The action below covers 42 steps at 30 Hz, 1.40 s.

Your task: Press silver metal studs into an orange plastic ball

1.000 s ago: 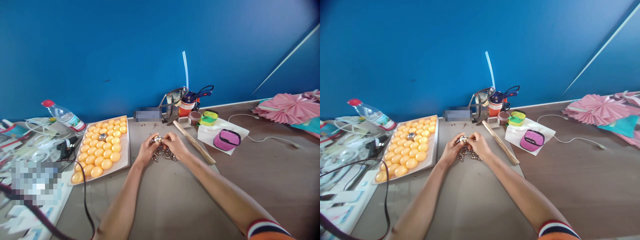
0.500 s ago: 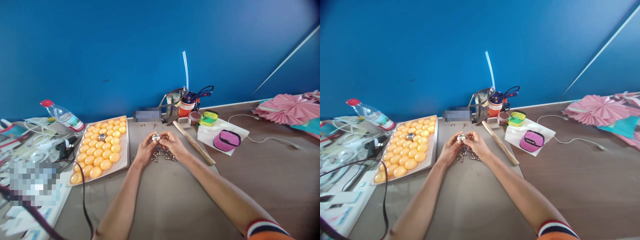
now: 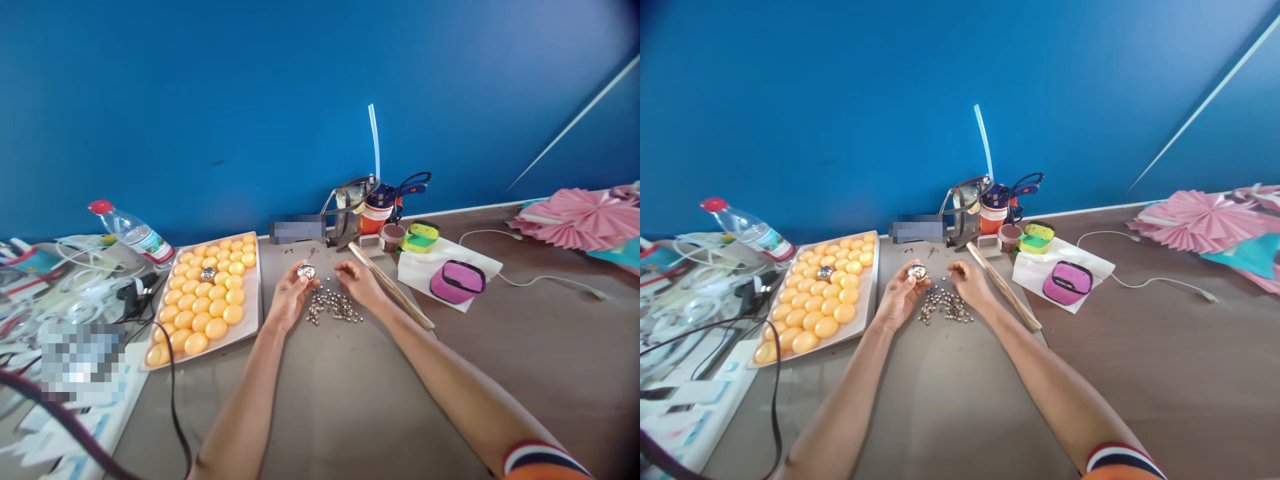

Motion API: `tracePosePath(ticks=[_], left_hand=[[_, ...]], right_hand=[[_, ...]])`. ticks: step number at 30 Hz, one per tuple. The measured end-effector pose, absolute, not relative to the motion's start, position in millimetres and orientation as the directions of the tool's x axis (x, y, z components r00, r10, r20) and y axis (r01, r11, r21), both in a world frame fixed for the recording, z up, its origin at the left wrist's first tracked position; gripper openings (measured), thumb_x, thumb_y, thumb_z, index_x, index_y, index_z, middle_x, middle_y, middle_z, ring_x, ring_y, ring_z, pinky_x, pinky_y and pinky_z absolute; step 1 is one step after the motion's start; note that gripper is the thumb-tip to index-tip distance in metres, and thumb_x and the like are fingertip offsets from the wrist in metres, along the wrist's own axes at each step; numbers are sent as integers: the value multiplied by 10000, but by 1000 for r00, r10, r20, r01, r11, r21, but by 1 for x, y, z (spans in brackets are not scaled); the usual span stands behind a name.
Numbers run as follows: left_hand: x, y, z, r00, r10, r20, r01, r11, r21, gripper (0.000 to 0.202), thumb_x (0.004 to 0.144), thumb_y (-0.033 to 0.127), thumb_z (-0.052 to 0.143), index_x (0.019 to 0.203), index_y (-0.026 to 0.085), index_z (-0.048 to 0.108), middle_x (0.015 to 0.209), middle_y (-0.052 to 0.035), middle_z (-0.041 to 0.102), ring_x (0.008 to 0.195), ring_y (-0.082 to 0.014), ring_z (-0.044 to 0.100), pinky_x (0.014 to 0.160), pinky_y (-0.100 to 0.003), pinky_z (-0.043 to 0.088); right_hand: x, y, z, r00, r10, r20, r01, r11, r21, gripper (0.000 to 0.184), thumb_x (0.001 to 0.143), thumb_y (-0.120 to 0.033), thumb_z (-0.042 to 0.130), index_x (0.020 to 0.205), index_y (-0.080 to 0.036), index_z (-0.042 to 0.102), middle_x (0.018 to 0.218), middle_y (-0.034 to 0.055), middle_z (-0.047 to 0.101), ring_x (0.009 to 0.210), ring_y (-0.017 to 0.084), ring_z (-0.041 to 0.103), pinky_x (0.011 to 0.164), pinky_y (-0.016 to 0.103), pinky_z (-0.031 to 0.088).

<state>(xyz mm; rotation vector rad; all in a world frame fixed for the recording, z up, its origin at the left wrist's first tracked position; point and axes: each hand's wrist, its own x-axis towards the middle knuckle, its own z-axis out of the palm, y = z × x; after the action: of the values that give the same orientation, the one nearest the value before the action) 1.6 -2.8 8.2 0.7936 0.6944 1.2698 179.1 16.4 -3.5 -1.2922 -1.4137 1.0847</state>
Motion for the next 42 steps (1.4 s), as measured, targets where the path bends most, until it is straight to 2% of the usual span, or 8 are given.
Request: tracePosePath(ticks=[5,12,15,20,27,32,38,42], left_hand=[[1,-2,5,139,990,-33,-536,104,838,361,704,244,695,1049,189,603,875,-7,639,696,-106,619,774,-289,481],[2,-4,9,157,988,10,-504,72,861,375,722,221,667,1092,198,605,889,-22,643,717,-115,610,791,-313,467],[2,-5,11,161,987,21,-503,64,862,381,728,214,656,1105,202,602,900,-27,646,717,-116,605,795,-322,462],[3,-5,11,164,986,8,-494,75,866,386,729,226,658,1109,197,598,880,-25,645,711,-117,606,784,-316,462],[-1,1,4,73,997,-18,-520,54,852,394,729,258,660,1108,184,584,861,-30,658,687,-112,614,800,-324,471],[-3,3,1,27,999,-26,-533,36,845,383,733,249,655,1103,183,583,854,-27,659,684,-112,620,822,-338,461],[0,3,-1,36,999,-18,-531,34,846,391,734,241,652,1112,180,576,844,-22,657,678,-109,621,794,-315,469],[0,3,-1,47,999,-22,-528,43,848,383,732,234,652,1104,179,579,854,-25,656,677,-108,619,783,-309,472]], right_hand=[[183,17,-12,-128,951,281,525,306,-794,180,750,-190,496,879,-161,617,793,42,566,665,141,510,657,280,415],[172,3,-2,-400,899,180,771,436,-465,261,816,-204,509,1042,-210,640,949,84,583,914,206,518,786,315,351],[169,-1,2,-438,886,152,798,461,-388,254,846,-247,494,1053,-226,640,950,86,572,927,213,501,781,318,330],[168,-2,3,-446,882,150,800,468,-376,241,869,-285,472,1009,-234,662,930,84,573,915,213,500,760,316,320],[170,0,2,-403,904,145,755,418,-505,253,857,-209,467,1038,-202,644,941,78,600,912,190,531,796,299,334],[167,-3,8,-451,886,104,773,446,-451,249,849,-255,497,1046,-214,643,944,78,596,926,204,520,776,308,323],[161,-7,6,-431,897,95,803,429,-414,195,827,-179,483,902,-203,662,892,67,605,900,192,524,754,294,306],[159,-8,2,-399,902,162,776,427,-465,158,802,-160,480,784,-184,635,831,52,610,839,178,542,736,287,314]])
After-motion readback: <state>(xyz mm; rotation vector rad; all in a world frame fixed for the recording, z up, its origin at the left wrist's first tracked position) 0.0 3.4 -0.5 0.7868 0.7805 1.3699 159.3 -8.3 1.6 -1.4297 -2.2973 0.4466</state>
